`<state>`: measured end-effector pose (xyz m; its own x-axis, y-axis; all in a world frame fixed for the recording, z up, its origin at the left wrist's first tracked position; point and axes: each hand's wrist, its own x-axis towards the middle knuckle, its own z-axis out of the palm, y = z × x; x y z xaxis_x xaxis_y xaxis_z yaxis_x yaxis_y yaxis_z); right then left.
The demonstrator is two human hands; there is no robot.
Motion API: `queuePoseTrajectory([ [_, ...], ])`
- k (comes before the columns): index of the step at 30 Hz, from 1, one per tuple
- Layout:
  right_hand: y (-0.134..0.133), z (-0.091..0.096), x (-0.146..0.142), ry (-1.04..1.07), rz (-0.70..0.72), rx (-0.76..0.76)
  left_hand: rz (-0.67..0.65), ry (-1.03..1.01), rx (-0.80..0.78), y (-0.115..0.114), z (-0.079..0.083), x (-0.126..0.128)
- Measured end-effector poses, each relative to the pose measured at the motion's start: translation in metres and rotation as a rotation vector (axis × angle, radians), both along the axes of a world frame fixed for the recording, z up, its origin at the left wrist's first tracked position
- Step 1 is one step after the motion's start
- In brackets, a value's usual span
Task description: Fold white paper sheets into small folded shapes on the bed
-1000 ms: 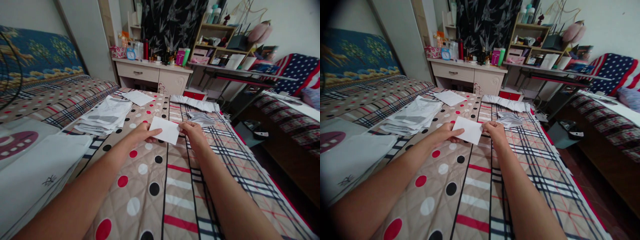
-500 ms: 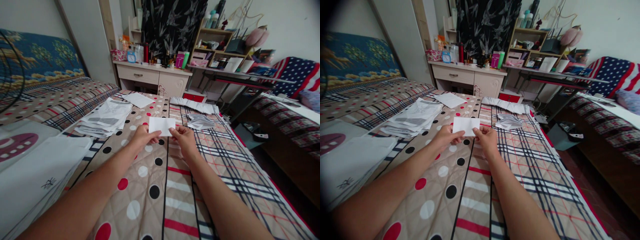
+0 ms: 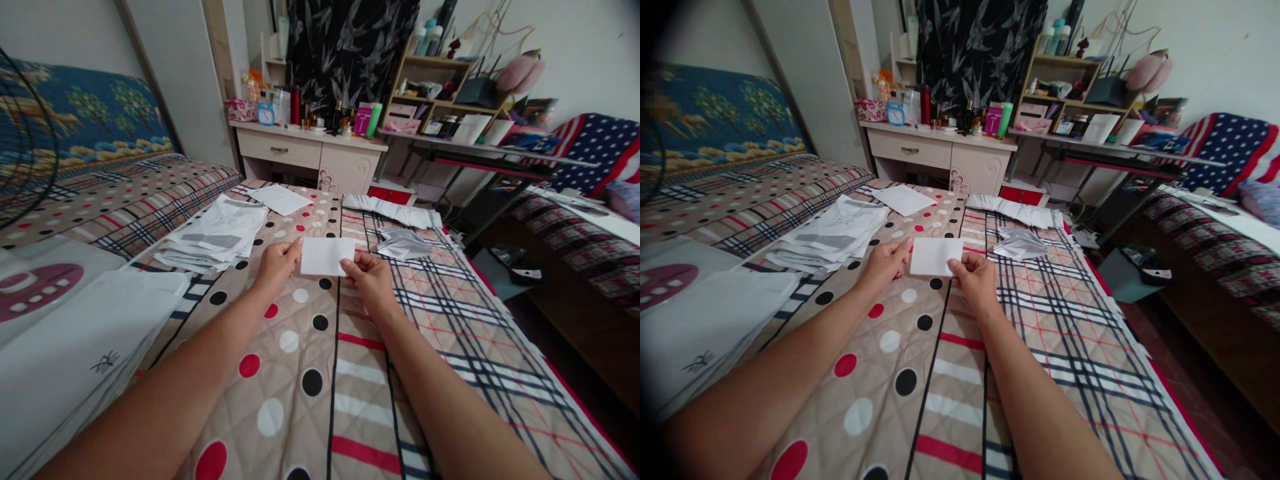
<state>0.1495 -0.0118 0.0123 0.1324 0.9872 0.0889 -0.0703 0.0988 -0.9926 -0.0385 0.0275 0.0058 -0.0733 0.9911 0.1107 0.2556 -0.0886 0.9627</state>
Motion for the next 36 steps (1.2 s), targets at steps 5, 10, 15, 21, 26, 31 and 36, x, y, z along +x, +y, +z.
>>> queuePoseTrajectory([
  [5, -0.001, 0.000, 0.003, 0.003, 0.146, -0.027, -0.147, -0.232, 0.004, 0.002, 0.011, -0.005],
  [10, -0.007, 0.002, -0.001, -0.047, 0.314, -0.072, -0.340, -0.088, 0.043, -0.003, 0.021, 0.003],
  [15, -0.009, 0.003, -0.006, -0.132, 0.351, -0.021, -0.402, 0.098, 0.080, -0.011, 0.031, 0.012],
  [21, -0.006, 0.000, -0.007, -0.228, 0.250, 0.088, -0.389, 0.274, 0.237, -0.018, 0.039, 0.018],
  [26, -0.007, 0.000, -0.008, -0.373, 0.117, 0.184, -0.319, 0.242, 0.200, -0.015, 0.034, 0.017],
  [31, -0.003, -0.005, -0.003, -0.244, 0.026, 0.149, -0.330, 0.205, 0.162, -0.009, 0.029, 0.013],
  [36, 0.000, -0.006, 0.003, -0.214, -0.036, 0.109, -0.332, 0.194, 0.152, -0.005, 0.027, 0.009],
])
